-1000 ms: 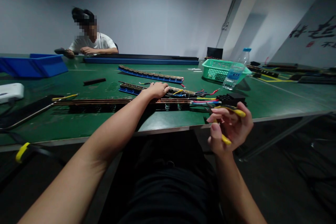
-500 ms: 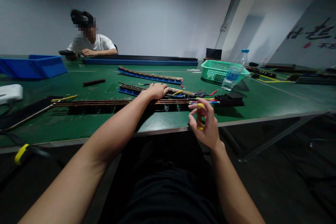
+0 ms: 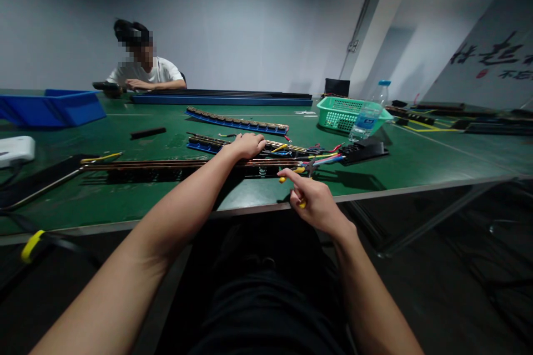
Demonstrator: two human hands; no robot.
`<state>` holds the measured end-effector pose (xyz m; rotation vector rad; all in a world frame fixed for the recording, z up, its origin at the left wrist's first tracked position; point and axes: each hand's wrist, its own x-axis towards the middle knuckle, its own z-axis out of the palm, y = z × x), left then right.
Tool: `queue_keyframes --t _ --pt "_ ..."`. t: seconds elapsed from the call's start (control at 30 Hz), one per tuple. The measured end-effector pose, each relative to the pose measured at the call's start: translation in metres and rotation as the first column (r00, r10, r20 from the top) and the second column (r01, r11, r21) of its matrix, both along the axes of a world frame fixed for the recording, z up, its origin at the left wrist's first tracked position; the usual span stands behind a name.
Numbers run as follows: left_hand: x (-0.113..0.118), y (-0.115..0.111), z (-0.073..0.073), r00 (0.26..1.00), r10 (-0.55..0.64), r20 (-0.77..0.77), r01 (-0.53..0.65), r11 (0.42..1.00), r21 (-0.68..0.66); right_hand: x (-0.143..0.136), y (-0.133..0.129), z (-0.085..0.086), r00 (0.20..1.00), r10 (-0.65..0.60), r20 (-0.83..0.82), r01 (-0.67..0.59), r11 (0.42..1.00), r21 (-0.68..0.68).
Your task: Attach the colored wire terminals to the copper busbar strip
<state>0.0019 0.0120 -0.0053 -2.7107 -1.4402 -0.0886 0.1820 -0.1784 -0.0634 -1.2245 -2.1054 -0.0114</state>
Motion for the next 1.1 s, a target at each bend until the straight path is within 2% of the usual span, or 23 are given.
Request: queue_keyframes --t 0.17,0.23,0.33,0.4,0.53,0.73,0.83,0.97,1.03,1.1 --pt "0.000 -0.001 0.000 1.000 0.010 -0.004 -0.010 1.000 -0.002 -0.005 -0.008 0.001 0.934 0.088 -0.346 -0.123 0.989 -0.079" --pt "0.000 0.000 0.000 1.000 0.008 0.002 -0.008 1.000 -0.002 -0.009 -0.007 0.001 0.902 0.068 -0.426 -0.119 0.989 -0.093" --pt "0.000 0.001 -0.001 1.000 -0.003 0.016 0.003 1.000 0.001 -0.015 -0.001 0.004 0.833 -0.027 -0.552 -0.065 0.987 -0.145" --pt "0.000 -0.001 0.000 1.000 -0.005 0.015 0.005 1.000 -0.004 -0.020 0.005 0.008 0.739 -0.069 -0.670 -0.075 0.980 -0.185" --pt "-0.001 -0.006 0.005 1.000 -0.003 -0.002 0.003 1.000 -0.011 -0.029 0.015 0.018 0.476 -0.112 -0.872 -0.166 0.963 -0.214" --pt "-0.001 -0.007 0.007 1.000 -0.028 -0.009 0.028 0.999 -0.015 -0.032 0.024 0.023 0.171 -0.143 -0.975 -0.189 0.966 -0.175" --pt "-0.001 -0.003 0.005 1.000 -0.021 -0.005 0.021 0.999 -0.026 -0.024 0.026 0.024 0.059 -0.145 -0.988 -0.221 0.963 -0.155" --pt "-0.001 0.001 0.002 1.000 -0.007 0.004 0.007 1.000 -0.023 -0.013 0.026 0.025 -0.007 -0.125 -0.992 -0.273 0.955 -0.118" --pt "-0.001 0.000 0.002 1.000 -0.007 0.003 0.007 1.000 -0.015 -0.013 0.025 0.024 -0.003 -0.113 -0.994 -0.262 0.959 -0.108" --pt "-0.001 -0.002 0.003 1.000 -0.004 -0.003 0.004 1.000 -0.012 -0.018 0.024 0.021 0.030 -0.085 -0.996 -0.196 0.977 -0.089"
